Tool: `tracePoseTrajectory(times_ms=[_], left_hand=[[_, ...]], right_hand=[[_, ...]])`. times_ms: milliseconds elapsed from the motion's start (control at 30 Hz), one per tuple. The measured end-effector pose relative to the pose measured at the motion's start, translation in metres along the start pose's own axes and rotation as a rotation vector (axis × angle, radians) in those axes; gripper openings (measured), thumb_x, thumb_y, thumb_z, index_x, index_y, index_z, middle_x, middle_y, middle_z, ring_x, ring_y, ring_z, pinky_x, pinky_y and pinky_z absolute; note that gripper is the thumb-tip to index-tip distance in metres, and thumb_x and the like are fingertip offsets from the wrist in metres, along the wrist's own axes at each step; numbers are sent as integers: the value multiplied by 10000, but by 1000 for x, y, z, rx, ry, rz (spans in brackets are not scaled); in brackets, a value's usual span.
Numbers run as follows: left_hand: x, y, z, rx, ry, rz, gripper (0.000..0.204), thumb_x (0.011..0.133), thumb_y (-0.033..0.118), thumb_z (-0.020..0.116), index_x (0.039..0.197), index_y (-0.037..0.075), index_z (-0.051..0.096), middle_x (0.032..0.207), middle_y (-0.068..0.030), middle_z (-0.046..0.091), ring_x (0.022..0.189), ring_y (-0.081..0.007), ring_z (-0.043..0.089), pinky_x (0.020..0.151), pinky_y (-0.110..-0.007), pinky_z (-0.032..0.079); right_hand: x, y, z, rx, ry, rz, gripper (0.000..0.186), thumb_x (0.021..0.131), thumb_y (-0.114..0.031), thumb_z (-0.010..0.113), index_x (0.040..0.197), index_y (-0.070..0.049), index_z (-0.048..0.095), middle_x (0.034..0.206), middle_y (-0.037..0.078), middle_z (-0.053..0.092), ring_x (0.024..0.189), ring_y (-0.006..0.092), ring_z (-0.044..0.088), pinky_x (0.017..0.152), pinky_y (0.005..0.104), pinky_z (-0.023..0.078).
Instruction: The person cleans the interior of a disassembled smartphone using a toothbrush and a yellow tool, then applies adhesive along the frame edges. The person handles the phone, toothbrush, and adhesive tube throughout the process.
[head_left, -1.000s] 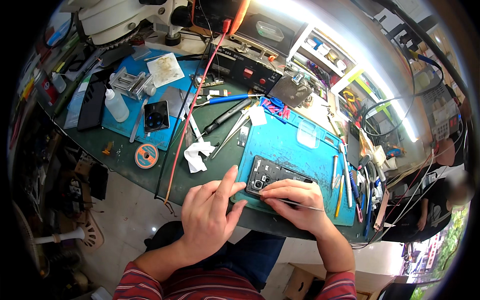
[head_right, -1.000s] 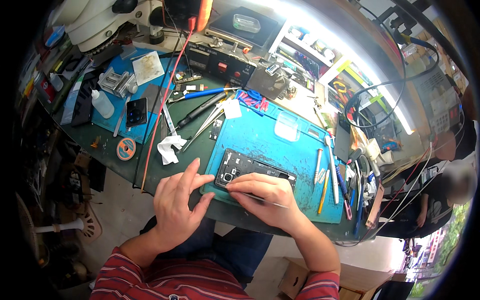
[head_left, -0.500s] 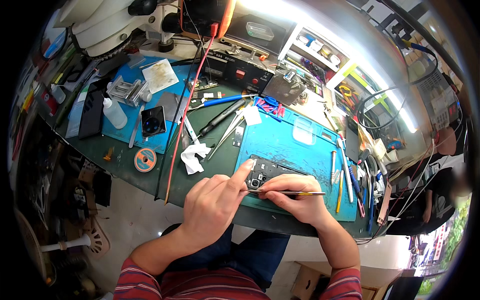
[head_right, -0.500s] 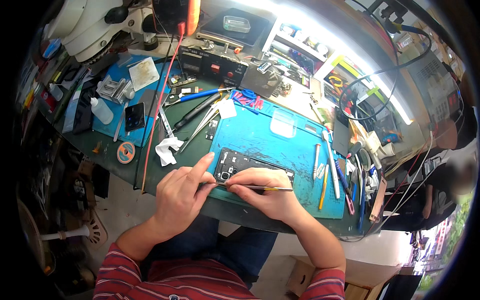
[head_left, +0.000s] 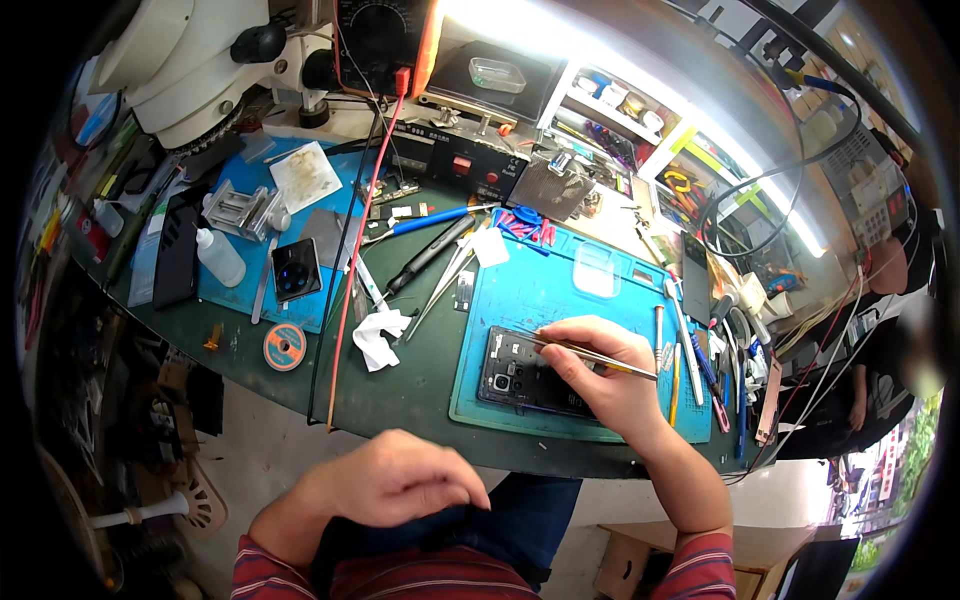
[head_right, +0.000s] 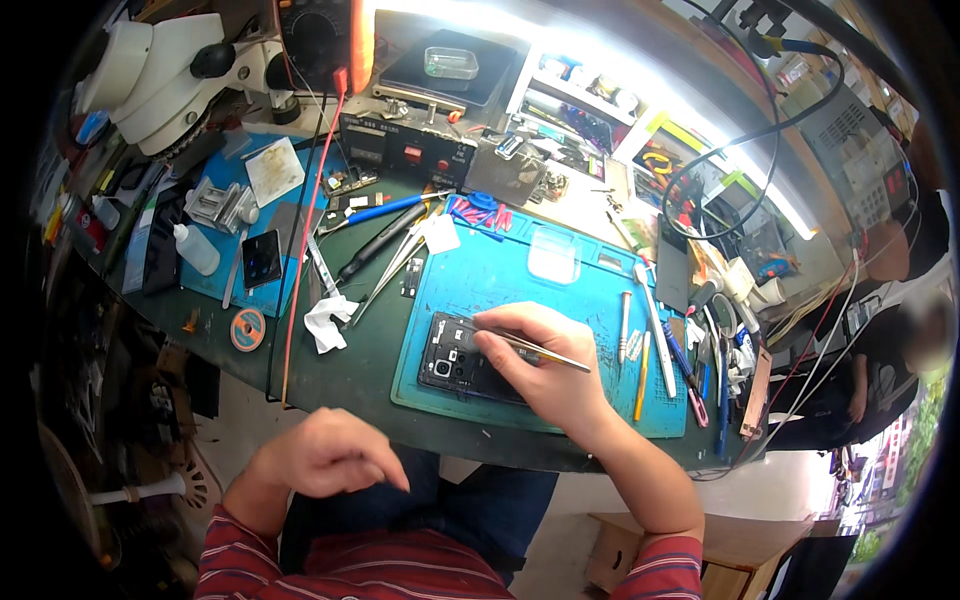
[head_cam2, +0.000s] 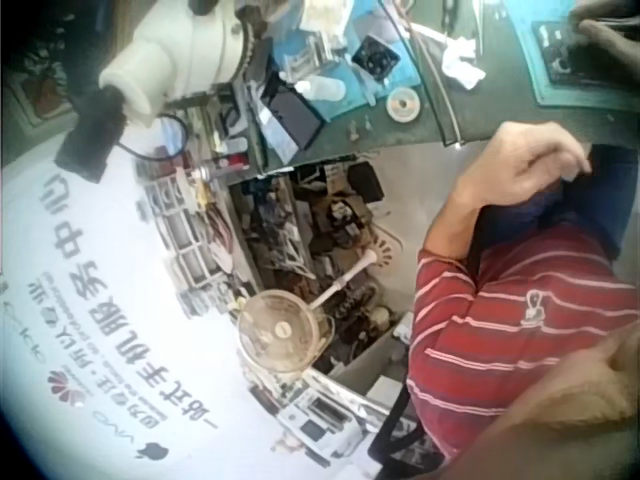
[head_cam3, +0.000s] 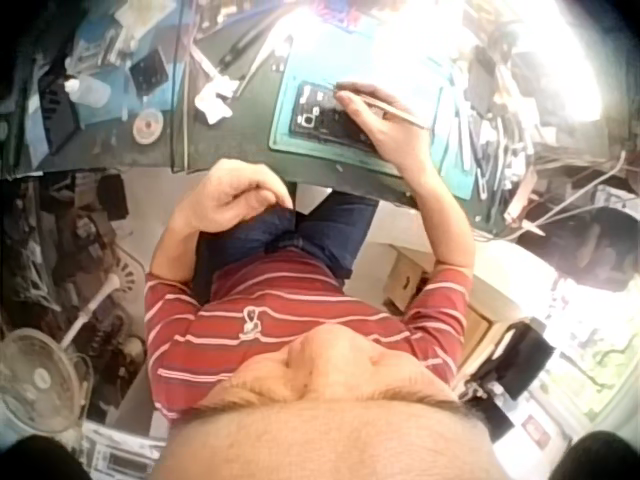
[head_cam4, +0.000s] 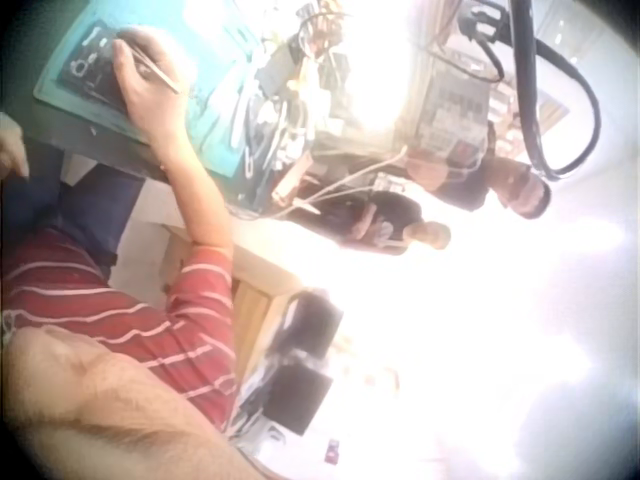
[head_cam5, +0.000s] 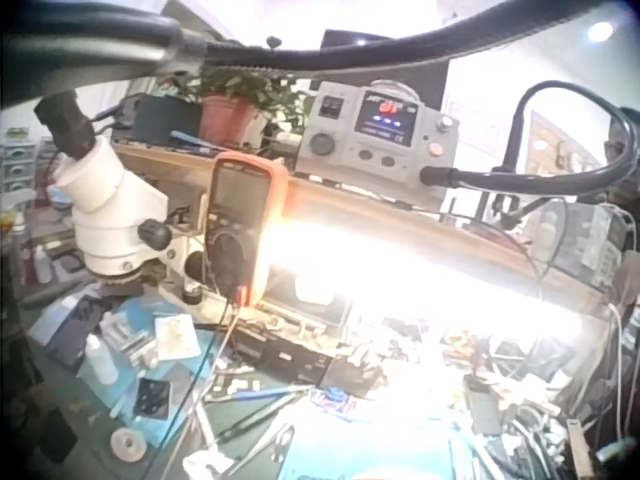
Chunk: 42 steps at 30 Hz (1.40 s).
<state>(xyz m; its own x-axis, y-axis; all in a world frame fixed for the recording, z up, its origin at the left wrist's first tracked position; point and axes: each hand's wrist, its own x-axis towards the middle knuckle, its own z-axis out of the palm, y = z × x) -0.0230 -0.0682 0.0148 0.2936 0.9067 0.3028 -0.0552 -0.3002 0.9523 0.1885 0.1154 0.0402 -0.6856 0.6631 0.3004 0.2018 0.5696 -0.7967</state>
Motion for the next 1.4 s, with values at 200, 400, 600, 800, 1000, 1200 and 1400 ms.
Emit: tracePoseTrajectory(times_ms=[200, 400, 600, 800, 1000, 1200, 1400], left_hand=[[0, 13, 10, 43, -246, 212, 242, 876, 12, 745, 1118, 25, 730, 881, -75, 658, 723, -225, 654, 673, -319, 534], [-14, 23, -9, -97, -261, 25, 185, 877, -24, 721, 1062, -30, 735, 842, -116, 726, 742, -203, 707, 563, -292, 524], [-8, 5, -8, 216, 347, 3, 237, 685, -60, 878, 848, 30, 731, 742, -54, 678, 627, -111, 639, 522, -270, 470], [5, -9, 3, 476, 756, 49, 192, 1054, 84, 503, 1106, -33, 646, 754, -77, 679, 634, -131, 619, 617, -251, 494], [36, -2, 11, 817, 281, 76, 435, 767, -130, 601, 1156, 39, 699, 1118, -114, 743, 977, -230, 677, 857, -362, 489], [75, 0, 37, 1273, -25, 200, 480, 937, 468, 634, 1211, 79, 693, 1281, -47, 691, 1178, -203, 634, 1064, -404, 398], [81, -8, 45, 1283, -120, 64, 567, 893, 522, 652, 1252, 83, 679, 1373, -29, 635, 1259, -163, 566, 1132, -391, 305]], right_hand=[[6, -7, 2, -11, 86, 17, 155, 891, -78, 757, 1031, -10, 752, 962, 112, 746, 860, 184, 713, 765, 287, 553], [-5, 4, -43, 53, 335, 67, 172, 928, -59, 711, 1061, 50, 720, 973, 117, 745, 896, 175, 710, 815, 296, 559], [-23, 34, -91, 71, 508, 116, 223, 970, -58, 685, 1159, 61, 676, 1014, 122, 739, 955, 160, 718, 856, 274, 568], [-55, 66, -110, -26, 582, 151, 205, 935, -61, 730, 1113, 39, 712, 969, 85, 733, 892, 143, 716, 772, 256, 561], [-61, 62, -105, -67, 495, 127, 215, 935, -81, 726, 1123, 23, 721, 927, 93, 744, 835, 144, 728, 736, 260, 559], [-74, 51, -88, 13, 174, 57, 179, 937, -96, 725, 1060, 33, 740, 931, 118, 753, 831, 161, 705, 744, 271, 546], [-74, 45, -87, -25, 182, 163, 139, 895, -70, 750, 1003, 19, 752, 921, 118, 749, 803, 178, 708, 713, 289, 544]])
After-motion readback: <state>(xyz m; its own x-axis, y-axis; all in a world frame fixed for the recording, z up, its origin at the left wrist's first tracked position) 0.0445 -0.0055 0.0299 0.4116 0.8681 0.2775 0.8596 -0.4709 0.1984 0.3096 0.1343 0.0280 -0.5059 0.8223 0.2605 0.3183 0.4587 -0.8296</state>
